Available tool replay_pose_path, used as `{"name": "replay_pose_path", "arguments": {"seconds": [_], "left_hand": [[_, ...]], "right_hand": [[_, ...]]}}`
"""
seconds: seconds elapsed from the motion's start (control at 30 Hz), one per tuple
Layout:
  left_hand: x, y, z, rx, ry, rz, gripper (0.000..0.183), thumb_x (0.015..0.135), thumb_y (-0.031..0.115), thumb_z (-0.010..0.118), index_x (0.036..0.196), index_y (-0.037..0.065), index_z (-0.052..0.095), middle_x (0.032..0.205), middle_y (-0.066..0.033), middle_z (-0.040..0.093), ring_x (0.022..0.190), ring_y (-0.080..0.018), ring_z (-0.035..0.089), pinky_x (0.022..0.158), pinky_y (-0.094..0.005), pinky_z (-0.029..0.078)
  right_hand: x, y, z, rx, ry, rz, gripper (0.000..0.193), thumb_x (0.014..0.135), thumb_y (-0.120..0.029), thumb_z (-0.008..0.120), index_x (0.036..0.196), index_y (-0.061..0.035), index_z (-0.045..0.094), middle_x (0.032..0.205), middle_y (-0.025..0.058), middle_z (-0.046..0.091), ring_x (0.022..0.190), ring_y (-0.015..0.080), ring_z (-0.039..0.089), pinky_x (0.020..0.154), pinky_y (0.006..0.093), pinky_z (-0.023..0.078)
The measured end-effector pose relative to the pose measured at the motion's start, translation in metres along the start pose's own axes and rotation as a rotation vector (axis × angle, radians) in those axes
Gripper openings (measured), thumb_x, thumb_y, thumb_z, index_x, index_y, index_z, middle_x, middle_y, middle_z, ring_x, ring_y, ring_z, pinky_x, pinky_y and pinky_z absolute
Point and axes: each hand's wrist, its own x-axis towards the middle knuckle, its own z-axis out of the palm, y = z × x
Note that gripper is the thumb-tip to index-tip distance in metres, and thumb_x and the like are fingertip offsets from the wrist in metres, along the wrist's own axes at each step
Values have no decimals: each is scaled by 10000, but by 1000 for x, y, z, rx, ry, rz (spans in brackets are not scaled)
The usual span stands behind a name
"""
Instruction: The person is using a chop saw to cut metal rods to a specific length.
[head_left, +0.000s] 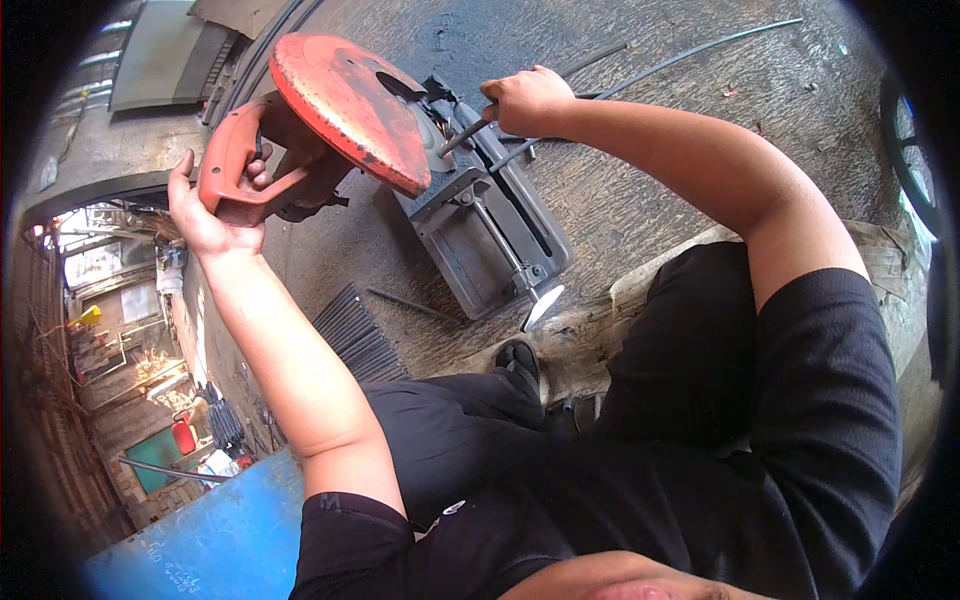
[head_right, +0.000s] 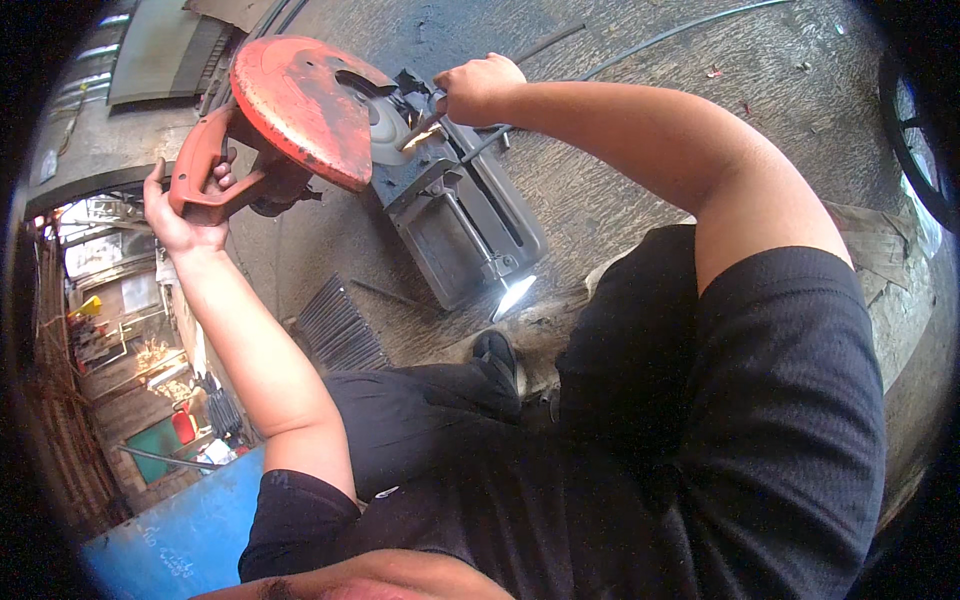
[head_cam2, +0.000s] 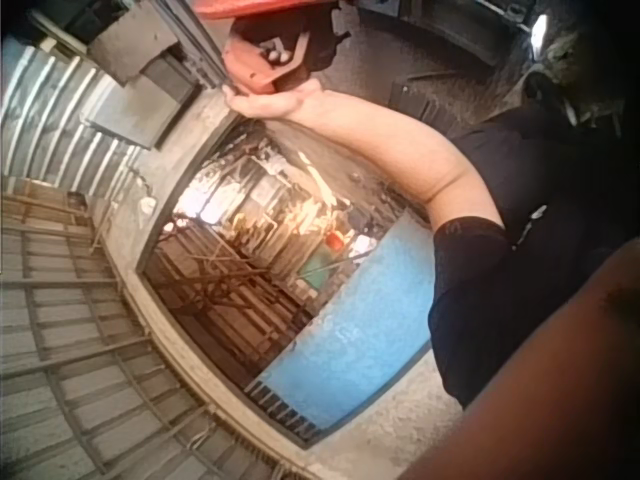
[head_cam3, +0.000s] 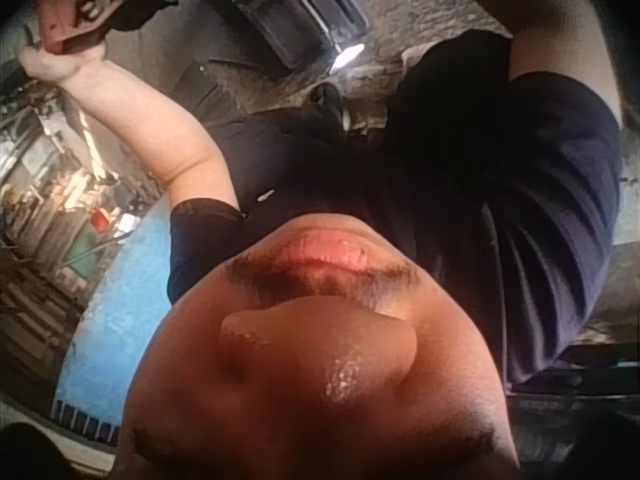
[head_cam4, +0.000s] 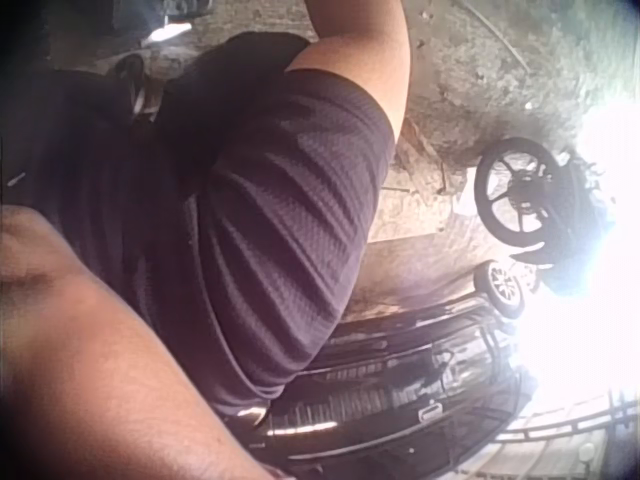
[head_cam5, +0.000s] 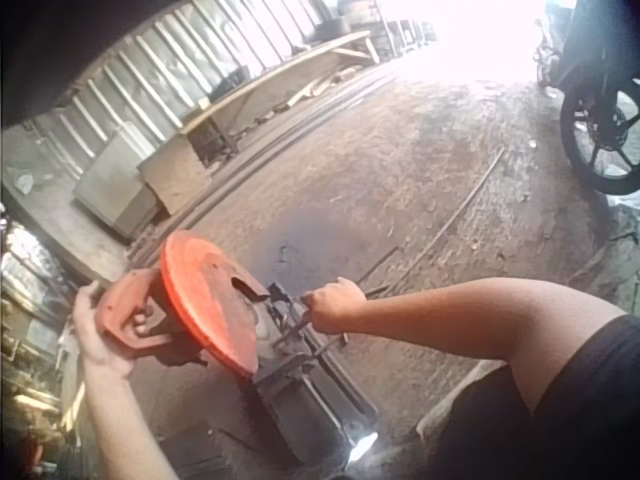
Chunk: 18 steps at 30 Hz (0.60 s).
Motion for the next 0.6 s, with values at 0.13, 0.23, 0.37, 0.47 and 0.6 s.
{"name": "replay_pose_path", "arguments": {"seconds": [0.13, 0.23, 0.37, 0.47, 0.6], "left_hand": [[0, 0, -1, -4, -15, -3, 679, 905, 440, 351, 1253, -140, 413, 972, -260, 538, 757, -240, 517, 706, -355, 451], [1, 1, -2, -14, -34, -14, 680, 904, 440, 357, 1256, -139, 409, 973, -258, 538, 760, -241, 518, 708, -357, 452], [1, 1, -2, -21, -33, -16, 682, 905, 442, 360, 1260, -139, 404, 975, -255, 538, 763, -241, 521, 707, -359, 452], [-1, 0, -1, -26, -36, -12, 678, 906, 436, 359, 1258, -141, 402, 969, -251, 535, 762, -239, 518, 706, -358, 452], [-1, 1, 0, -8, -19, -9, 671, 907, 429, 354, 1255, -143, 402, 962, -249, 530, 762, -236, 514, 706, -356, 452]], "right_hand": [[0, 0, 1, 1, 29, -7, 320, 866, -374, 544, 1100, -177, 638, 980, 99, 695, 985, 268, 643, 899, 422, 419], [0, 0, 1, 10, 29, -2, 313, 869, -375, 544, 1089, -173, 638, 975, 98, 695, 980, 270, 644, 896, 421, 416], [-1, 0, 0, 9, 18, -5, 302, 876, -377, 539, 1070, -168, 638, 966, 96, 696, 973, 266, 646, 892, 418, 412], [-2, -1, 1, 12, 38, 2, 303, 877, -382, 539, 1070, -171, 638, 962, 96, 696, 969, 262, 647, 895, 415, 409], [-2, 0, 2, -4, 35, -4, 302, 881, -385, 535, 1066, -170, 638, 963, 93, 696, 967, 257, 648, 891, 409, 407]]}}
